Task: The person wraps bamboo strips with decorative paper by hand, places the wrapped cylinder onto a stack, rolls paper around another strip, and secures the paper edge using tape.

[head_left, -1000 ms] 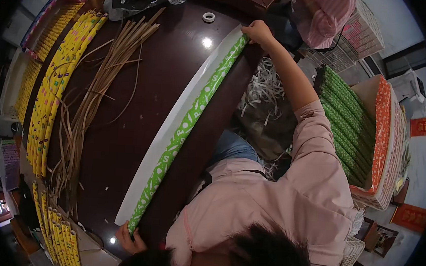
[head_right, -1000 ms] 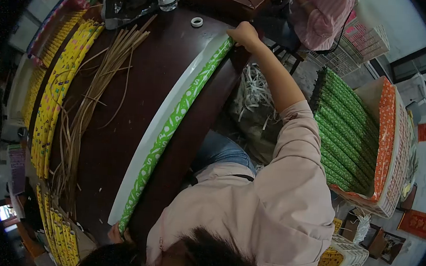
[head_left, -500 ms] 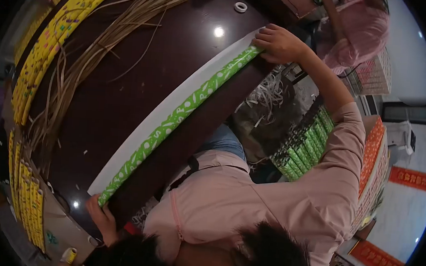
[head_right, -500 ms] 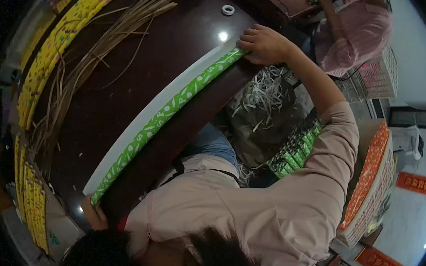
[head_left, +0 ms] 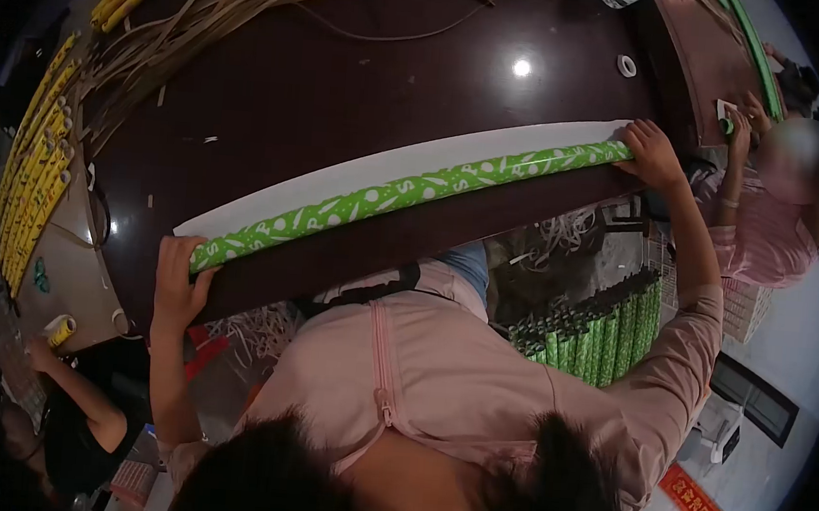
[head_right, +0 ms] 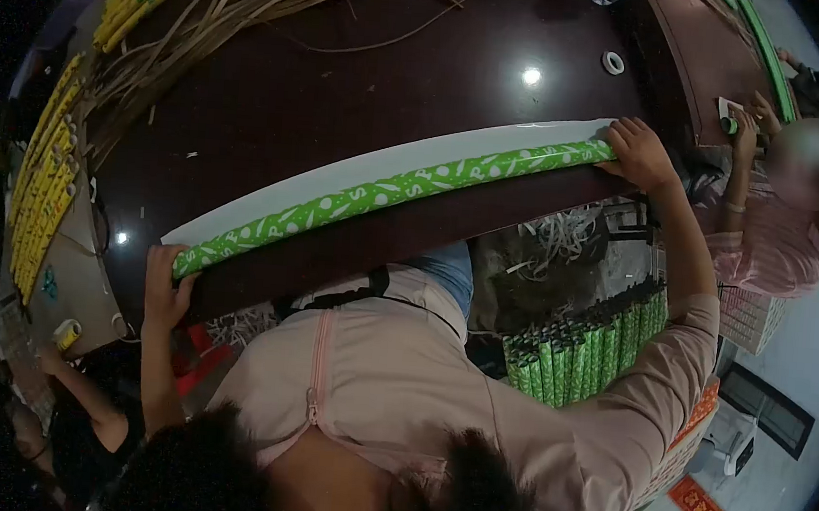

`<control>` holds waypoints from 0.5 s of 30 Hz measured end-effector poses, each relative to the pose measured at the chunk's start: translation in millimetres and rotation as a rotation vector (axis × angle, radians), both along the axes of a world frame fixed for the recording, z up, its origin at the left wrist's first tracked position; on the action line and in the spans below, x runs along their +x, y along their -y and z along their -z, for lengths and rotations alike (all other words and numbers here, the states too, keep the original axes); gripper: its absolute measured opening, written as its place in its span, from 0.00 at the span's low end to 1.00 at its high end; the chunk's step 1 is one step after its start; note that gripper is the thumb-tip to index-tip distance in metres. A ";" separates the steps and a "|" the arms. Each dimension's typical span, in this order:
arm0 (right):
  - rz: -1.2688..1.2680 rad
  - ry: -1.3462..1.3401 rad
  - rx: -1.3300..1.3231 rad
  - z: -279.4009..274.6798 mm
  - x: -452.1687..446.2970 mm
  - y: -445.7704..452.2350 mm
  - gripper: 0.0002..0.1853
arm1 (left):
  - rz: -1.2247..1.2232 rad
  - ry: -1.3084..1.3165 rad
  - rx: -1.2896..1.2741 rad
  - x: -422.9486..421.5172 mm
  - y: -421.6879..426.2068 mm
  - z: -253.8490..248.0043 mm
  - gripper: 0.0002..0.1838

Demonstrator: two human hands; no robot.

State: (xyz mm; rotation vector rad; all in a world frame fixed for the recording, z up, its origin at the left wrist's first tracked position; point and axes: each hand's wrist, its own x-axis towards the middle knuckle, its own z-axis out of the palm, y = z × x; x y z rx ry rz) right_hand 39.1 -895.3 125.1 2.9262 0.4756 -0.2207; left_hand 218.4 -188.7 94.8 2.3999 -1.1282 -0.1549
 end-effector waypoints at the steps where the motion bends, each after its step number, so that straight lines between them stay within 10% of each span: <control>1: -0.009 -0.005 0.003 -2.4 -0.2 -2.9 0.27 | 0.003 -0.014 -0.001 -0.8 0.2 0.6 0.22; 15: -0.006 0.094 -0.035 0.5 -9.9 -3.0 0.28 | -0.160 0.140 -0.057 -14.5 -3.2 20.9 0.25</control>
